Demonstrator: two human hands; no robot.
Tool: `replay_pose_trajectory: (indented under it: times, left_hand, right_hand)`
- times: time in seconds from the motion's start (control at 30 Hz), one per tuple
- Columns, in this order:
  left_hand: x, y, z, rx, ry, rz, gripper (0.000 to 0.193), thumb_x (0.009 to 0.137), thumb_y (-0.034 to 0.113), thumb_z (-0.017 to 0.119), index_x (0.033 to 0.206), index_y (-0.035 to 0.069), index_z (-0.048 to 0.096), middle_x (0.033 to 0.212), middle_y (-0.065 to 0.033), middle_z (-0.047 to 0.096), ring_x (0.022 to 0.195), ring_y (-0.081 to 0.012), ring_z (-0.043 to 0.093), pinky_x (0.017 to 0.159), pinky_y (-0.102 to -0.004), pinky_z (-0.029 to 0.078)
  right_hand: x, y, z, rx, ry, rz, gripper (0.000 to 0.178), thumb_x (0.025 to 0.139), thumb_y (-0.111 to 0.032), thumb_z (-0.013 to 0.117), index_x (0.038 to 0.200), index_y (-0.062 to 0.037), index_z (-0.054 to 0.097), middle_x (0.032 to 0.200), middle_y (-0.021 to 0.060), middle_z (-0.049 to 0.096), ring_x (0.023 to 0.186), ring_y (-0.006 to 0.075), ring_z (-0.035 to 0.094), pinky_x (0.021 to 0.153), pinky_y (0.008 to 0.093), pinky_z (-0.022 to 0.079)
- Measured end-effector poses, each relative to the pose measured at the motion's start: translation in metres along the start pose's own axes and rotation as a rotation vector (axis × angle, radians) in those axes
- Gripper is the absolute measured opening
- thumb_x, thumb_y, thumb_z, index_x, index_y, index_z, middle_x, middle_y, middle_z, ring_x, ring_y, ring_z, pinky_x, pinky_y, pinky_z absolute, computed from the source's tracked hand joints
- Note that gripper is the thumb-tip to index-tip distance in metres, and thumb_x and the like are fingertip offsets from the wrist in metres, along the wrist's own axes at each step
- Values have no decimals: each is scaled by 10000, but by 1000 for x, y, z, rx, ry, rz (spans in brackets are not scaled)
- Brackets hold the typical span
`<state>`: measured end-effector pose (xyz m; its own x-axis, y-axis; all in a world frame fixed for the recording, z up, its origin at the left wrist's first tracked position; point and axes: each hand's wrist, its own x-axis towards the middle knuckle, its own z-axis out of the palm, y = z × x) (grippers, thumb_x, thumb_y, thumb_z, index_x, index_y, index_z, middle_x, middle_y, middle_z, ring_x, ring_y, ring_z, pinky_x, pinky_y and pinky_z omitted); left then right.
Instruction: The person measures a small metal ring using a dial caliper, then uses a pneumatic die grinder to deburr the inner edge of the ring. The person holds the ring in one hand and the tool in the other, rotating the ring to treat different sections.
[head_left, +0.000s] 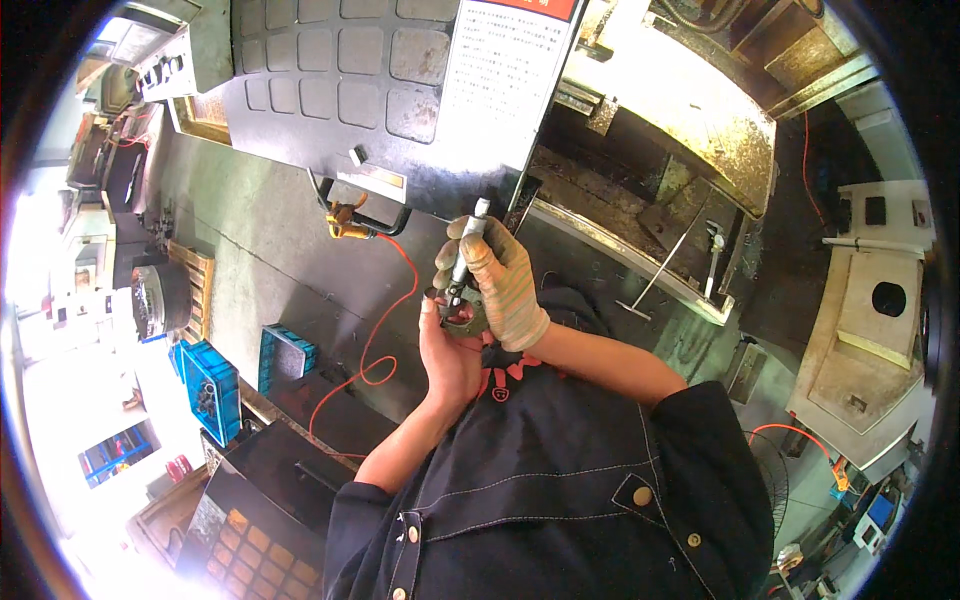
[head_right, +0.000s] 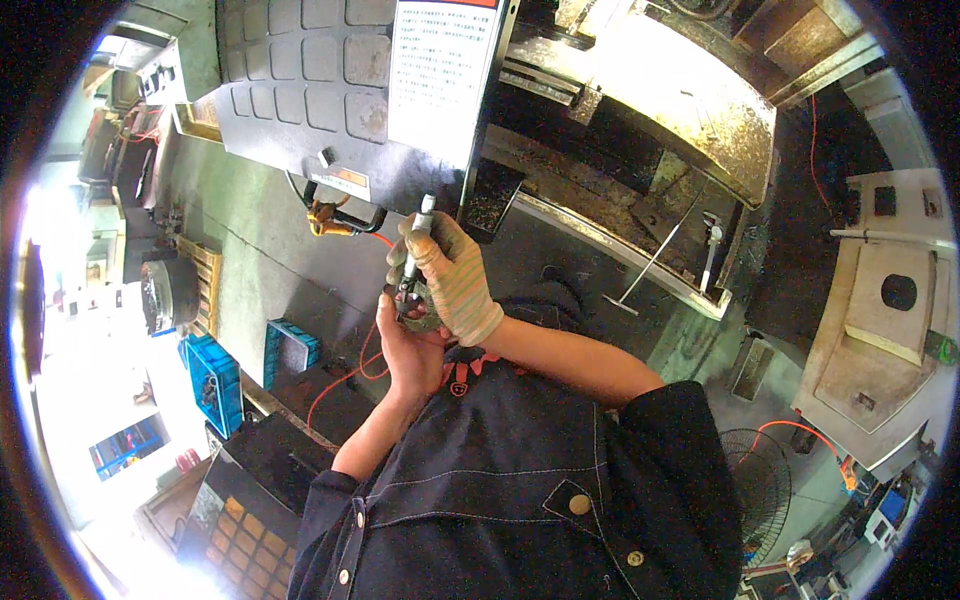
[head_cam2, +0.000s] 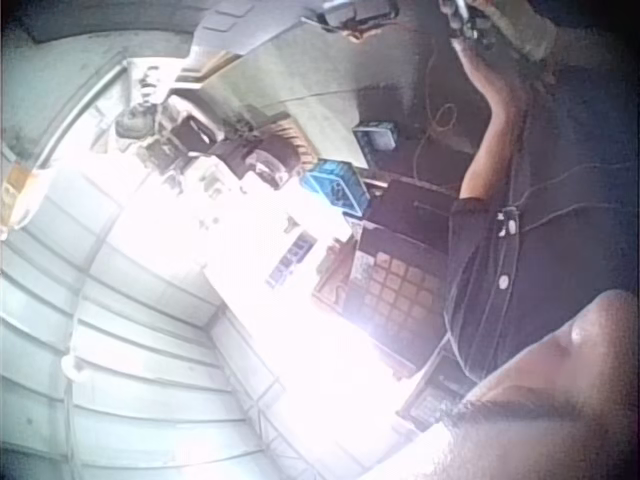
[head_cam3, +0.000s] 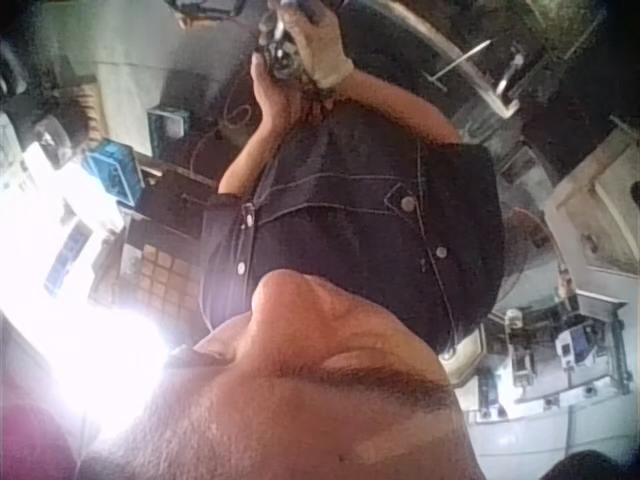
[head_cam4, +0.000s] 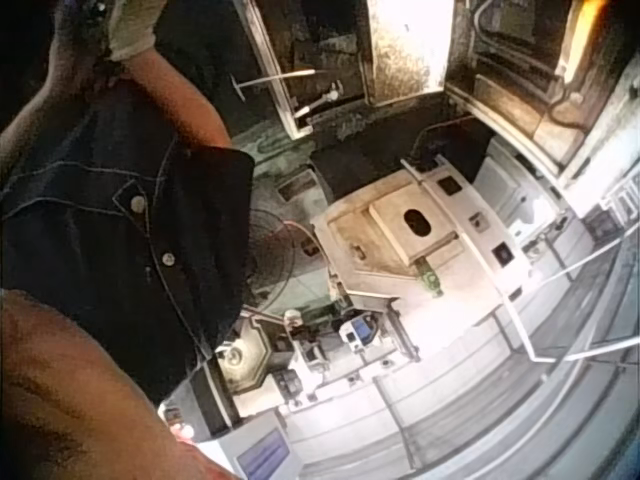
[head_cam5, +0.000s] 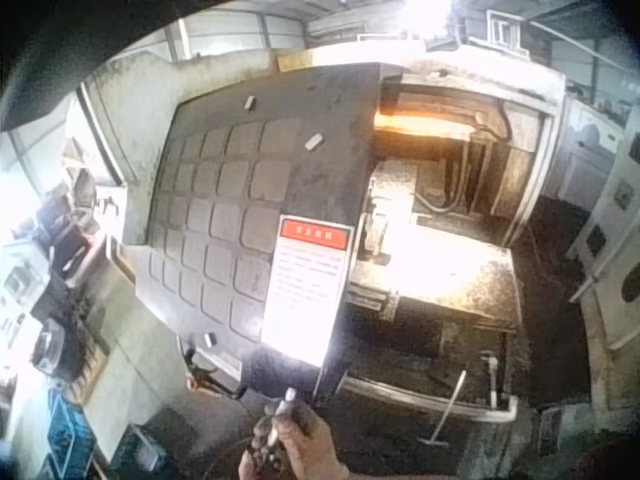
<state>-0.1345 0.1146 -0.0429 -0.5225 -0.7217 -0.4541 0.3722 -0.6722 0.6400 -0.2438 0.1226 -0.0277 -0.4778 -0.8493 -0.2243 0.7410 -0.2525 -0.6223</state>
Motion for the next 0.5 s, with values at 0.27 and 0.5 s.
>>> replay_pose_trajectory:
  times: [0.27,0.5]
  left_hand:
    - [1,0,-7,-34,-23,-16,407,949,482,371,1045,118,525,932,-13,623,818,-169,599,597,-315,464]
    - [0,3,-2,-36,-9,-25,394,954,481,362,1019,129,528,891,-4,616,794,-162,601,588,-307,472]
  right_hand:
    - [0,-1,-1,-4,-29,-3,421,851,-391,649,1061,-51,518,823,59,594,693,139,600,614,260,514]
    - [2,1,-3,-23,-26,-1,420,858,-385,642,1067,-45,511,826,59,593,694,141,603,620,267,520]
